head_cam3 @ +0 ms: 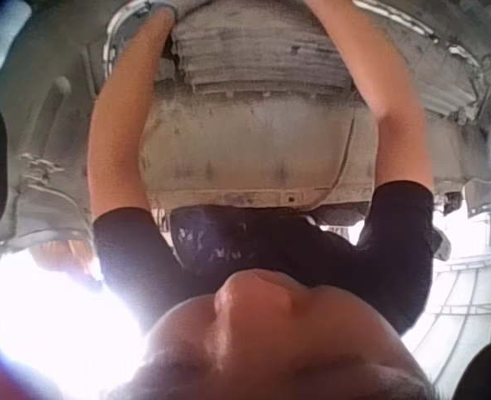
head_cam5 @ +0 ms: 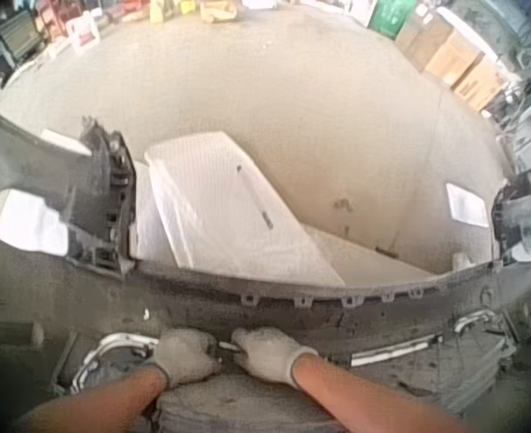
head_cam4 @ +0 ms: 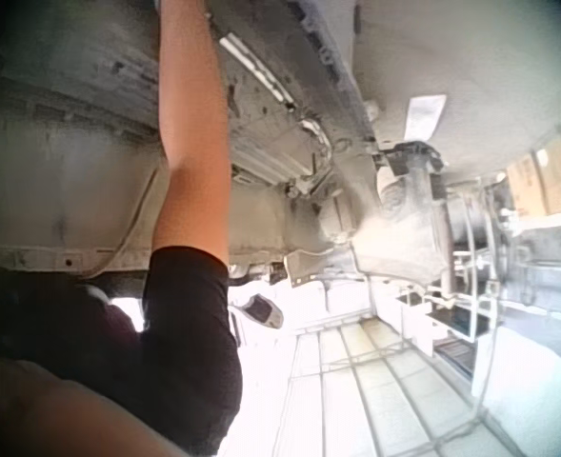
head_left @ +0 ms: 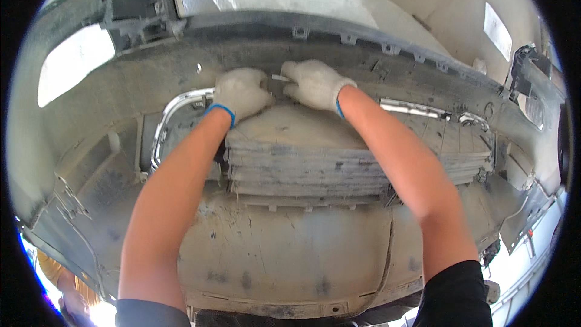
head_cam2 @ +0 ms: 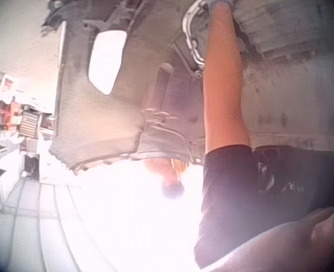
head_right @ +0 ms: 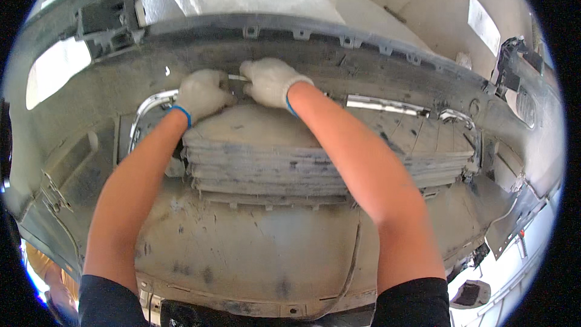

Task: The person aligns and secures a metal bracket onto a large plastic car bumper using a screwdriver. They repeatedly reposition the bumper and insert screws to fasten the bracket in place.

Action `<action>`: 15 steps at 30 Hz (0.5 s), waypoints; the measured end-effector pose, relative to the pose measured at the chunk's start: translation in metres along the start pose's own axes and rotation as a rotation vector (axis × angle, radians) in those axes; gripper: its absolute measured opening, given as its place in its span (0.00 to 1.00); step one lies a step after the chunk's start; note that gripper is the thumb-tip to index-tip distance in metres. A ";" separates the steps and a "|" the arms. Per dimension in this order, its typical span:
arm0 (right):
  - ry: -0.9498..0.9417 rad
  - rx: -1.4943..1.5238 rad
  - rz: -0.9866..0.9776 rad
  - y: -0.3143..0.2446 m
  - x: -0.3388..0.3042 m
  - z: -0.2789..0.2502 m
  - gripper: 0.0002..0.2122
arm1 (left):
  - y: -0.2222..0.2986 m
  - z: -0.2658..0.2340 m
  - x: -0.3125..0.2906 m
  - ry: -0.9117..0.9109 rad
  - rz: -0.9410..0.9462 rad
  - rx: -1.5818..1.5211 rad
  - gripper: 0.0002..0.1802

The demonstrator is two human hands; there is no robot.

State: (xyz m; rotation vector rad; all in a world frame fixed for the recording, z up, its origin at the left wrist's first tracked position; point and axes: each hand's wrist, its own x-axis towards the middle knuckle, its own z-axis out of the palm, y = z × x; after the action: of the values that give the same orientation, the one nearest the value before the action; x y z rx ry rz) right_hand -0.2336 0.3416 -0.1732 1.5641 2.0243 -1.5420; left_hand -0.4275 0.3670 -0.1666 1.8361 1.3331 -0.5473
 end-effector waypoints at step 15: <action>-0.086 -0.390 -0.072 -0.028 0.024 -0.001 0.15 | 0.003 -0.001 -0.005 -0.054 0.034 0.010 0.25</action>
State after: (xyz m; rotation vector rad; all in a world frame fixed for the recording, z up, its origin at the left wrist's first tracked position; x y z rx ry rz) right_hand -0.2652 0.3599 -0.1710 1.2673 2.1868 -1.1209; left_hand -0.4268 0.3645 -0.1608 1.8357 1.2638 -0.5821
